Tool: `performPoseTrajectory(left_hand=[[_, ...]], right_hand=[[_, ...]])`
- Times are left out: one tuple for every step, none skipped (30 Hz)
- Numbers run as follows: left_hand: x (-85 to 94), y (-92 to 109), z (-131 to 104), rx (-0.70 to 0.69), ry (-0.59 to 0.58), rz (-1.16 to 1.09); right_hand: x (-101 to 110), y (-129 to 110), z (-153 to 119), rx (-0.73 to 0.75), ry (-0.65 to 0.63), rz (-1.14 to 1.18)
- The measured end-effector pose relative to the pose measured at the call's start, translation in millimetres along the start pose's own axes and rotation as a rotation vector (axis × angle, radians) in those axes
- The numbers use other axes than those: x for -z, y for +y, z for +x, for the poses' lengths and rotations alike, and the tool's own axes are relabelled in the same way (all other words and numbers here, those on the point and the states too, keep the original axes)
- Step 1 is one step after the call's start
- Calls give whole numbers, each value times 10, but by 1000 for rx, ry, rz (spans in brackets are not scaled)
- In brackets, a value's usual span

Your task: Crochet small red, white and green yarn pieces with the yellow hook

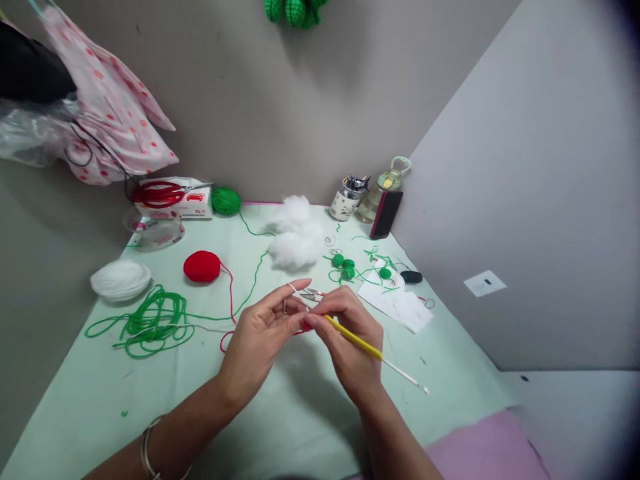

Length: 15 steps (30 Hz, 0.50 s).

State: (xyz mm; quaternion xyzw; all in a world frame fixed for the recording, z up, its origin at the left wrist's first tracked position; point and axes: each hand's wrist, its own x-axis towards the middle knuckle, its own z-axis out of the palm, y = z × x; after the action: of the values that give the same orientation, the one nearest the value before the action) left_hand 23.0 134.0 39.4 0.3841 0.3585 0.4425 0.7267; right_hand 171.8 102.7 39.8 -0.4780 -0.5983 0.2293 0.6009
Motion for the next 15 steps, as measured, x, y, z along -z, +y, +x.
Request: performPoseTrajectory(left_hand=[[-2,1,-14,7,-3,-17],[1,5,-25,15,-12,-29],[9,11,-33,24,-29,-39],[20,19,-38,30,-56,-50],[31,26,-39,35,-85,-63],[42,33,-38,43,-114,-76],[50,37,-36,53,-139,-90],[55,40,-33,65,-159,-102],[58,40,-31,80,-173,-109],[57,37,-28,93,-181,-111],[55,33,-26,102,-185,-110],[50,27,-25,111,-185,-105],[45,21,-23,116,-183,-97],[38,17,-21,119,-177,-88],[32,15,-18,120,-171,-85]], right_hand=[[-22,8,-12,100,32,-112],[-38,18,-24,196,56,-203],[-46,29,-35,275,73,-271],[-49,38,-43,336,86,-316],[-48,46,-49,378,98,-341],[-45,51,-53,397,111,-350],[-43,54,-58,398,125,-348],[-43,58,-63,385,139,-338],[-47,63,-69,363,156,-321],[-55,69,-77,336,171,-299],[-65,78,-87,308,184,-274],[-77,87,-98,283,194,-249],[-87,96,-108,263,202,-223],[-94,102,-117,245,208,-197],[-97,106,-123,231,208,-173]])
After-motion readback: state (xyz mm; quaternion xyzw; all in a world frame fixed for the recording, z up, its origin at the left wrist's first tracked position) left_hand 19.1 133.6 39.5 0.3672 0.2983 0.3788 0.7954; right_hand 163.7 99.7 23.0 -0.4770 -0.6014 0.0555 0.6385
